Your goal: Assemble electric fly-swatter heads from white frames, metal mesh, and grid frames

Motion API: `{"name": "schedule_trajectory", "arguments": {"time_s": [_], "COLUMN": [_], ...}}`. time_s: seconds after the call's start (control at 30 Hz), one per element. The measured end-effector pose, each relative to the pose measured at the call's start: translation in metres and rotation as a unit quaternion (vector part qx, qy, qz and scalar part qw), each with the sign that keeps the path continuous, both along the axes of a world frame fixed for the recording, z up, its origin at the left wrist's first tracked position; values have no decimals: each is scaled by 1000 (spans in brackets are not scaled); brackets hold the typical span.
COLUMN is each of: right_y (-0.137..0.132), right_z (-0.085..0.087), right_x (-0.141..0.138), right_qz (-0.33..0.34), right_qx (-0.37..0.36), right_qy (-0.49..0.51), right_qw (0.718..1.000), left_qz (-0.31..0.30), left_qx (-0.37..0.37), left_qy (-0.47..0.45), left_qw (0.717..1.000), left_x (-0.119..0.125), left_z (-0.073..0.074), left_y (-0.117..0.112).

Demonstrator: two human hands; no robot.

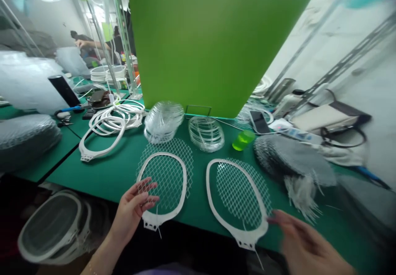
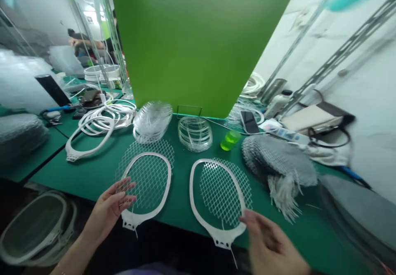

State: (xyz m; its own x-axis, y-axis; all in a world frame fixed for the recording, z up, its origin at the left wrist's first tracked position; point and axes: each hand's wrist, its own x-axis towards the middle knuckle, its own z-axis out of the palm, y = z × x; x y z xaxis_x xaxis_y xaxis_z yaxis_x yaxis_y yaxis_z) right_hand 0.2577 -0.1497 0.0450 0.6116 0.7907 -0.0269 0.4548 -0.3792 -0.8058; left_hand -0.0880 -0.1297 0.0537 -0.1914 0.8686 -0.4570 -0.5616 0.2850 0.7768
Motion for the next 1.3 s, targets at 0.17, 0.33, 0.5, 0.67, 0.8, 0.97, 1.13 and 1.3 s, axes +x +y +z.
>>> {"name": "schedule_trajectory", "arguments": {"time_s": [0.17, 0.33, 0.5, 0.67, 0.8, 0.97, 1.13, 1.3], "right_y": [30, 49, 52, 48, 45, 47, 52, 56], "right_z": [-3, -24, -31, -37, -41, -41, -42, -41], "right_x": [-132, -161, -168, -174, -174, -175, -175, -174], "right_qz": [169, 181, 197, 195, 188, 193, 232, 240], "right_qx": [-49, -68, -88, -115, -130, -141, -152, -143], "right_qy": [366, 427, 399, 375, 358, 329, 329, 314], "right_qw": [914, 884, 891, 899, 905, 914, 903, 908], "left_qz": [-65, -39, -179, -230, -236, -274, -277, -283], "left_qx": [9, 53, 162, 197, 219, 254, 277, 282], "left_qy": [6, 396, 549, 566, 573, 659, 697, 716], "left_qw": [998, 916, 800, 767, 753, 652, 600, 573], "left_x": [4, -35, -70, -75, -76, -76, -75, -77], "left_z": [-8, -12, -21, -32, -40, -51, -54, -55], "left_y": [-7, -16, -14, -7, -5, -2, 0, 0]}}
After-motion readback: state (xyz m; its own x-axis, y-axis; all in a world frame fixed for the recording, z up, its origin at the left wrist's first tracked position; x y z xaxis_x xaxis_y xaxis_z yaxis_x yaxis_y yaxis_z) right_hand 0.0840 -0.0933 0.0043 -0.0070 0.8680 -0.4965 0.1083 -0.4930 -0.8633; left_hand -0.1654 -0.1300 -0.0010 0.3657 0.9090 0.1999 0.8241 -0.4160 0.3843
